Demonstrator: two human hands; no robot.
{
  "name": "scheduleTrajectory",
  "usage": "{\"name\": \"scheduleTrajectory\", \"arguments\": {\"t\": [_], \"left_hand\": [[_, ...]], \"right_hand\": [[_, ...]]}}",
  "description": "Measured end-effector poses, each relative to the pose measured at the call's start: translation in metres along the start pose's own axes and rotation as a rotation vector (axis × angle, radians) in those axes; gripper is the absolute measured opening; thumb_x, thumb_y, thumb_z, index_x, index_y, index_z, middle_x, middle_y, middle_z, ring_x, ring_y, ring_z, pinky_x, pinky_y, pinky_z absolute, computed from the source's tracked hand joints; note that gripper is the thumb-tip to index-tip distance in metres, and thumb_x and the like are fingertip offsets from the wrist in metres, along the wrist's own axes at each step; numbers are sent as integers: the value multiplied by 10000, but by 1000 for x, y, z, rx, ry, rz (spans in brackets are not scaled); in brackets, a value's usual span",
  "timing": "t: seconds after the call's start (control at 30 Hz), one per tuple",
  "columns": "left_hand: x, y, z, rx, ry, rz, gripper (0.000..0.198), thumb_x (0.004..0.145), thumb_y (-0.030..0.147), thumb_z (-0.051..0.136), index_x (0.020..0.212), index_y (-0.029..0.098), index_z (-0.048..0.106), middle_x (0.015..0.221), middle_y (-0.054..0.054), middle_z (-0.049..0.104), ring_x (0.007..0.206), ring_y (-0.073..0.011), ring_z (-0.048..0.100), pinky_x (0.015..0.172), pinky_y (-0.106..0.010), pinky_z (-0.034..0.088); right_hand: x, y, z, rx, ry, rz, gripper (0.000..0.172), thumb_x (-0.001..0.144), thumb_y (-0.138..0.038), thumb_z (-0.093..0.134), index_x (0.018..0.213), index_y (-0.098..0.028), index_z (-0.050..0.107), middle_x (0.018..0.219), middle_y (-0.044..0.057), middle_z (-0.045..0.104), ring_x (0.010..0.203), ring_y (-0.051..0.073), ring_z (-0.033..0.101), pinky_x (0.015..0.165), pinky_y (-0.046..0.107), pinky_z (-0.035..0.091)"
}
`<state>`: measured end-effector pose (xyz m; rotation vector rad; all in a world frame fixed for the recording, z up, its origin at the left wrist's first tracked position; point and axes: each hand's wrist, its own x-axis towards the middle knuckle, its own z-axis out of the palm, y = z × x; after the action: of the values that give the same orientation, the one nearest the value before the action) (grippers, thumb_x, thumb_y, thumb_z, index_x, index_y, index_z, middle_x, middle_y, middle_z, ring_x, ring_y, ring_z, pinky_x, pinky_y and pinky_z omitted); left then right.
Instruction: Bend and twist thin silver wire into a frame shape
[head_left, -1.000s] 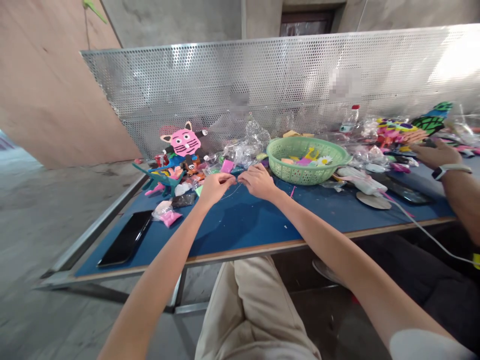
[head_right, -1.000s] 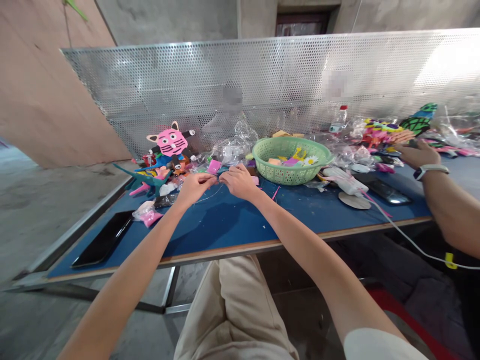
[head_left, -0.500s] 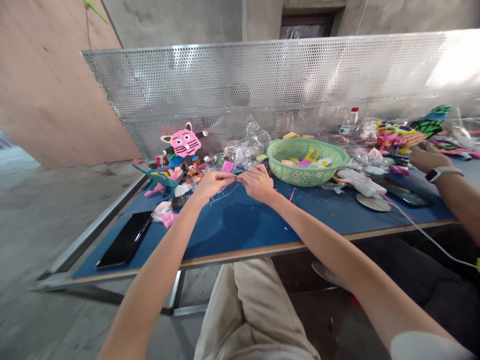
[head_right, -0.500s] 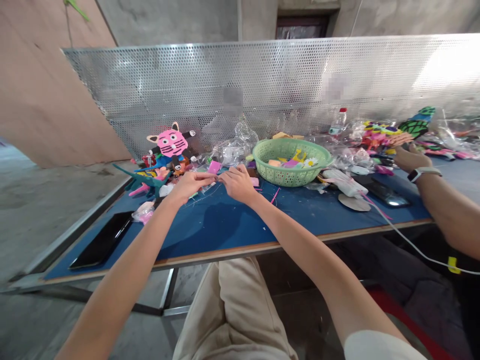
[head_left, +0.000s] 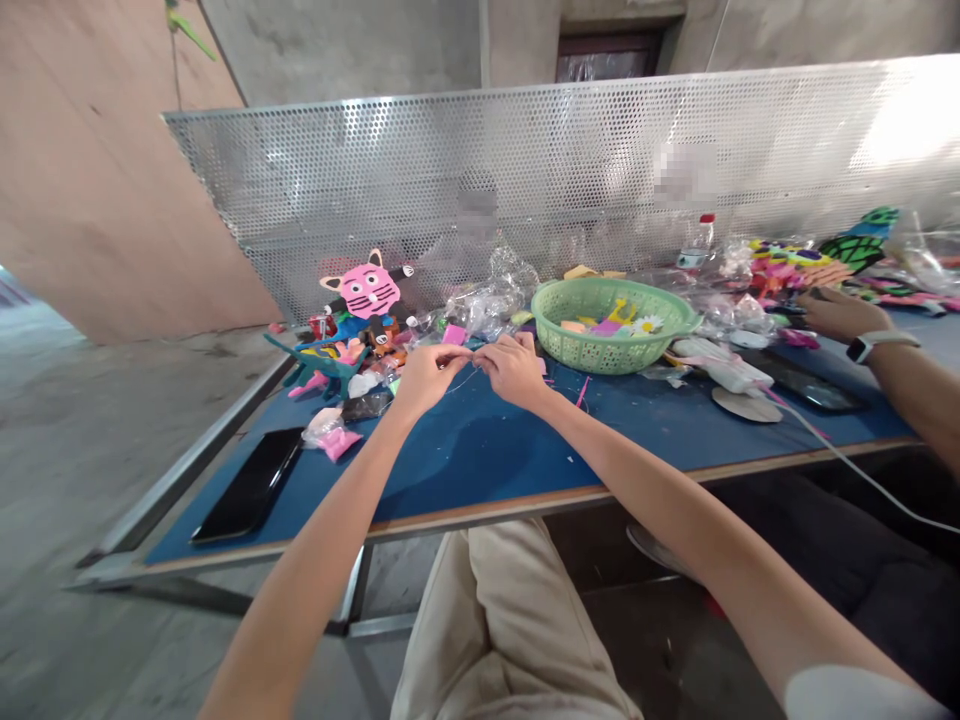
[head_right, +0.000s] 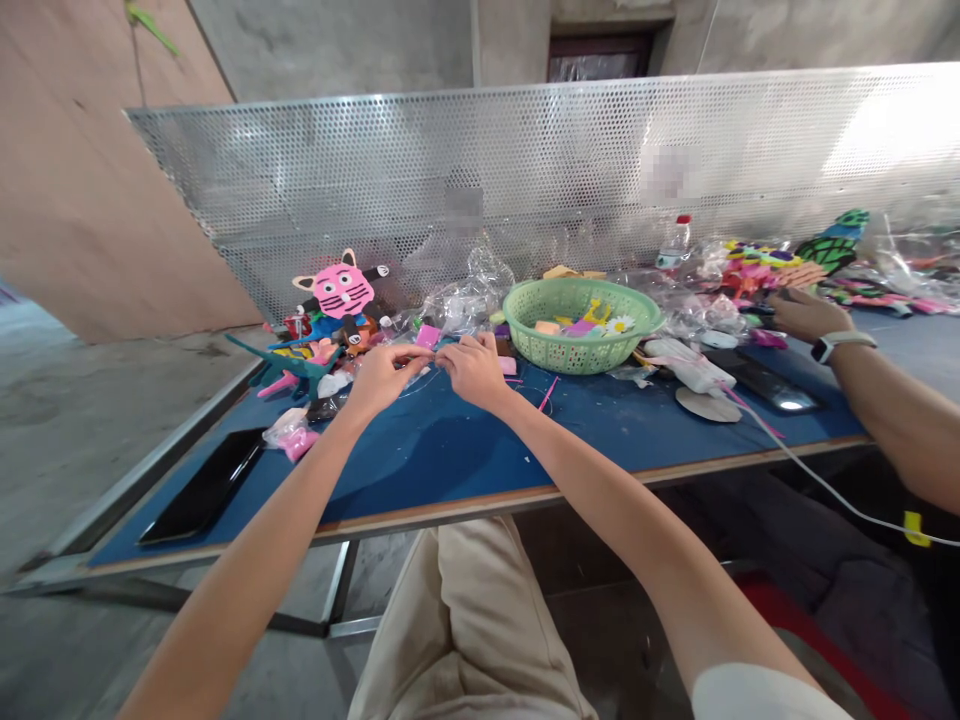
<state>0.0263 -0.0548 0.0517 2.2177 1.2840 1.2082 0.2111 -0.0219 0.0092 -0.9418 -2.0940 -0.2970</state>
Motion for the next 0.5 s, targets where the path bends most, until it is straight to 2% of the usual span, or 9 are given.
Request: {"name": "scheduleTrajectory", "arguments": {"t": [0.17, 0.23, 0.33, 0.4, 0.5], "left_hand": [[-2, 2, 0, 22, 15, 43, 204, 875, 274, 599, 937, 193, 776, 937, -55, 771, 840, -200, 689, 785, -307, 521], [0, 2, -3, -37, -19, -3, 222, 866, 311, 612, 973, 188, 763, 930, -60, 766, 802, -186, 675, 740, -292, 513], [9, -1, -11, -158, -148, -185, 289, 874, 408, 609, 989, 180, 744, 878, -85, 758, 624, -140, 604, 569, -264, 456], [17, -4, -17, -227, -284, -291, 336, 884, 471, 595, 878, 172, 748, 846, -121, 748, 525, -111, 524, 476, -255, 379], [29, -8, -22, -319, -448, -361, 382, 860, 512, 635, 745, 163, 740, 819, -162, 727, 489, -92, 477, 424, -250, 317]], "right_hand": [[0, 3, 1, -43, 23, -23, 291, 1026, -292, 427, 942, -208, 693, 863, 52, 751, 844, 211, 546, 850, 391, 224], [0, 4, 0, -78, 39, -71, 296, 1031, -279, 410, 975, -214, 694, 900, 52, 751, 869, 214, 548, 864, 396, 223], [1, 6, -4, -126, 43, -149, 307, 1030, -231, 385, 1025, -227, 692, 931, 52, 745, 912, 219, 547, 890, 400, 224], [0, 6, -6, -146, 31, -180, 317, 1025, -204, 376, 1061, -240, 689, 936, 49, 742, 928, 222, 543, 898, 399, 230], [-1, 7, -6, -160, 32, -208, 342, 1022, -182, 362, 1094, -257, 688, 945, 42, 741, 932, 221, 539, 905, 397, 237]]}}
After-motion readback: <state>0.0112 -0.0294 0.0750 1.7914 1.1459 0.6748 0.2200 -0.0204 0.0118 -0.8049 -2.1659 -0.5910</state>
